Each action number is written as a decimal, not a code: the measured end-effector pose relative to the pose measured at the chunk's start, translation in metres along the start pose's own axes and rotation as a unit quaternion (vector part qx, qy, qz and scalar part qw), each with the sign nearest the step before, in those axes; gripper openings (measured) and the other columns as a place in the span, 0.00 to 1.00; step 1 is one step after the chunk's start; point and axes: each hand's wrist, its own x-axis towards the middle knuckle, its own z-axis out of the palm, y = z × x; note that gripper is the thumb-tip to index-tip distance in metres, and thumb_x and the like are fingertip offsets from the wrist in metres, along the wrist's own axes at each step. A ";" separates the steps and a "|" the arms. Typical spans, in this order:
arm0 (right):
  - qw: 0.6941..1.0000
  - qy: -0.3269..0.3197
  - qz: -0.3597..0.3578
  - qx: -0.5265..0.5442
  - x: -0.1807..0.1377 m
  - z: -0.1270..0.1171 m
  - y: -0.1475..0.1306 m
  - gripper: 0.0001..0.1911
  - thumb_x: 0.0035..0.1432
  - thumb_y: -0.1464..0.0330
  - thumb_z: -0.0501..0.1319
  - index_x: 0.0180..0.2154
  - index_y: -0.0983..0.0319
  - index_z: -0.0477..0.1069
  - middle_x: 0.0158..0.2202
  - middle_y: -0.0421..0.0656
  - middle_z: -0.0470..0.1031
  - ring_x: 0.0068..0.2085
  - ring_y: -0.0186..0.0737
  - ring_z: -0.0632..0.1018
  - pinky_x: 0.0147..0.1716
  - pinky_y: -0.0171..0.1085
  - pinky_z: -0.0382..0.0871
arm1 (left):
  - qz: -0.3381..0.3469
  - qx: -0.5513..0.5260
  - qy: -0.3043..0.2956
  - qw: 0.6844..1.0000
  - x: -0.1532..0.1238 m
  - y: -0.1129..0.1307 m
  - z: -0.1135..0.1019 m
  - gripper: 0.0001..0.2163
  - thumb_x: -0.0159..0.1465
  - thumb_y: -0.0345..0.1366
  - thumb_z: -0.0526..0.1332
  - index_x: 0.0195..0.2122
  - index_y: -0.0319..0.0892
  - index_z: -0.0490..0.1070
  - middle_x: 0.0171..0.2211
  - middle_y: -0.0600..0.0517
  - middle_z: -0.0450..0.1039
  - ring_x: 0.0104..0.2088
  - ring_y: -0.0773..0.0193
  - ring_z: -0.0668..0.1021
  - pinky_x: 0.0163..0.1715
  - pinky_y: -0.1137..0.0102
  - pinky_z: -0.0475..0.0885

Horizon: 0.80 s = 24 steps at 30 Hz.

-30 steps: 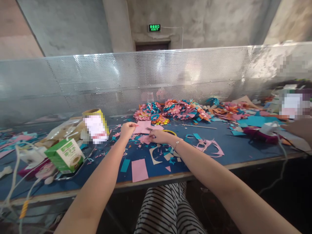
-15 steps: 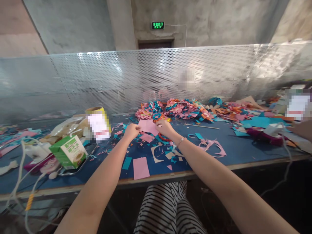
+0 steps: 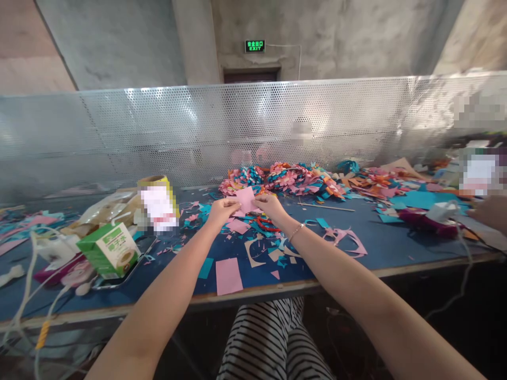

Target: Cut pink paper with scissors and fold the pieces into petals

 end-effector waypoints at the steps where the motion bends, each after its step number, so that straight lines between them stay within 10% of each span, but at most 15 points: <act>1: 1.000 -0.006 0.000 -0.004 -0.001 0.001 0.000 0.14 0.42 0.64 0.61 0.30 0.67 0.73 0.23 0.40 0.72 0.25 0.32 0.69 0.28 0.33 0.64 | -0.007 -0.022 0.010 1.000 -0.001 0.001 0.001 0.13 0.43 0.40 0.67 0.28 0.38 0.74 0.25 0.49 0.75 0.25 0.65 0.75 0.28 0.70 0.70; 6: 0.989 -0.023 -0.082 -0.119 -0.006 0.005 -0.002 0.20 0.48 0.70 0.58 0.45 0.65 0.69 0.32 0.44 0.76 0.33 0.37 0.75 0.37 0.38 0.68 | -0.038 -0.087 0.064 0.993 -0.003 0.007 0.003 0.11 0.42 0.37 0.67 0.25 0.38 0.72 0.21 0.52 0.72 0.22 0.67 0.74 0.25 0.71 0.70; 13: 0.897 -0.058 -0.291 -0.327 -0.021 0.010 -0.012 0.25 0.55 0.72 0.52 0.56 0.61 0.60 0.52 0.48 0.68 0.53 0.42 0.68 0.53 0.43 0.61 | -0.030 -0.096 0.106 0.989 -0.005 0.012 0.003 0.07 0.49 0.34 0.62 0.29 0.38 0.72 0.26 0.50 0.75 0.25 0.65 0.76 0.28 0.68 0.73; 24: 0.846 -0.100 -0.330 -0.406 -0.028 0.016 -0.017 0.26 0.57 0.71 0.51 0.58 0.61 0.56 0.56 0.47 0.63 0.55 0.44 0.65 0.53 0.45 0.60 | 0.007 -0.115 0.097 0.989 -0.011 0.021 0.002 0.14 0.54 0.44 0.59 0.36 0.40 0.71 0.35 0.49 0.74 0.33 0.62 0.76 0.29 0.69 0.72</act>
